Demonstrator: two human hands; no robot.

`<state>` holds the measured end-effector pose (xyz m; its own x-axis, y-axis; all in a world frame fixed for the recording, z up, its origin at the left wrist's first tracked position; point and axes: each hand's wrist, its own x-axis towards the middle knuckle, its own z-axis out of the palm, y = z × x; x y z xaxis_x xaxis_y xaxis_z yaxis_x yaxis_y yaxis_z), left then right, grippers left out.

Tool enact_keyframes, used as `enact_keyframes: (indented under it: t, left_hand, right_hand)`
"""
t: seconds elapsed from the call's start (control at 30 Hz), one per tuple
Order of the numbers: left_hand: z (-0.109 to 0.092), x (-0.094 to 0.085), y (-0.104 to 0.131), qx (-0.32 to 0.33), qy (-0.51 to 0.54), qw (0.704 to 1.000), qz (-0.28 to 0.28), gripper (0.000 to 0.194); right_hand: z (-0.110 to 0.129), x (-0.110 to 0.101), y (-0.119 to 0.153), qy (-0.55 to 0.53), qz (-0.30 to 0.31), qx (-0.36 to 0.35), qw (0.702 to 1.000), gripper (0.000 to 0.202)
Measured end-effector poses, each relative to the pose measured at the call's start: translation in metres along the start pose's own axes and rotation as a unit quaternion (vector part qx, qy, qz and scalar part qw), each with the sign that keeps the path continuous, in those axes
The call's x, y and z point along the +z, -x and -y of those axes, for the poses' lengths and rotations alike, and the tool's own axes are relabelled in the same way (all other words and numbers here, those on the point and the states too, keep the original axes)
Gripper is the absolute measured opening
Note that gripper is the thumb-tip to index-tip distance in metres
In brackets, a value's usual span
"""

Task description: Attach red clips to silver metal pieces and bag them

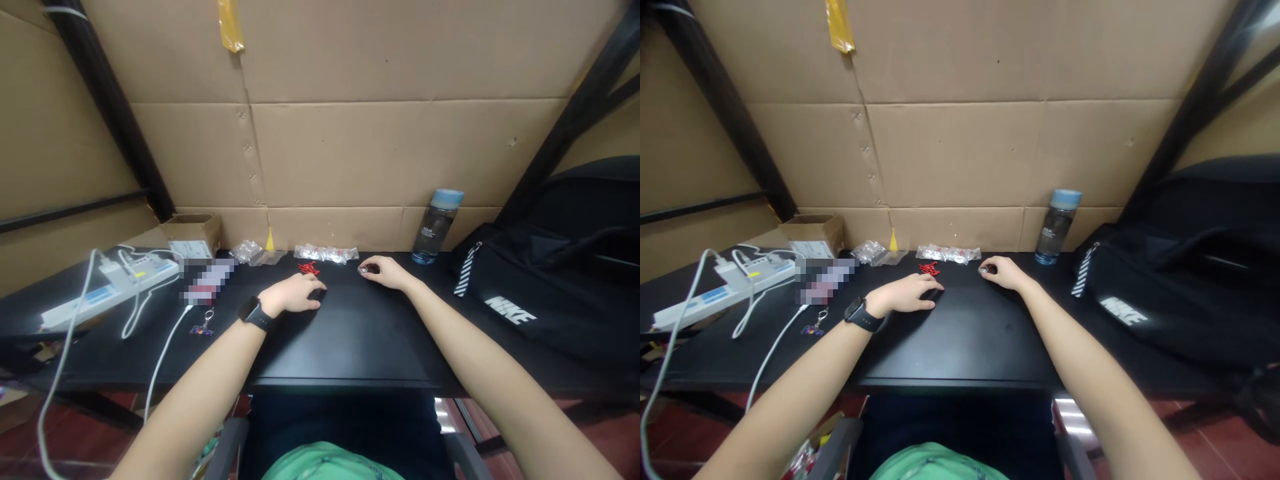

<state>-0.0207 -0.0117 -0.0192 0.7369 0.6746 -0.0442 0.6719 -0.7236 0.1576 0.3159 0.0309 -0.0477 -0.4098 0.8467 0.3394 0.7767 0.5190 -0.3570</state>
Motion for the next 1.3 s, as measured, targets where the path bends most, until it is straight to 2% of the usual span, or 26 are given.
enact_keyframes:
  t: [0.43,0.6,0.73,0.97,1.3]
  left_hand:
    - [0.004,0.001,-0.001,0.006,-0.003,1.0,0.004,0.054]
    - [0.006,0.005,-0.002,0.009,0.029,1.0,0.006,0.056]
    - [0.008,0.009,-0.004,-0.001,0.04,0.999,0.031,0.062]
    - [0.01,0.009,-0.004,0.0,0.041,0.998,0.044,0.063]
    - [0.006,0.004,-0.002,-0.006,0.039,0.998,0.05,0.063]
  right_hand:
    - [-0.019,-0.005,0.0,-0.029,0.013,0.038,0.999,0.026]
    - [-0.016,-0.007,0.0,-0.018,0.018,0.046,0.999,0.024]
    - [-0.014,-0.007,0.001,-0.028,0.025,0.056,0.998,0.023]
    - [-0.014,-0.005,0.003,-0.063,0.017,0.059,0.996,0.042]
    - [-0.012,-0.008,0.0,-0.083,0.001,0.068,0.994,0.04]
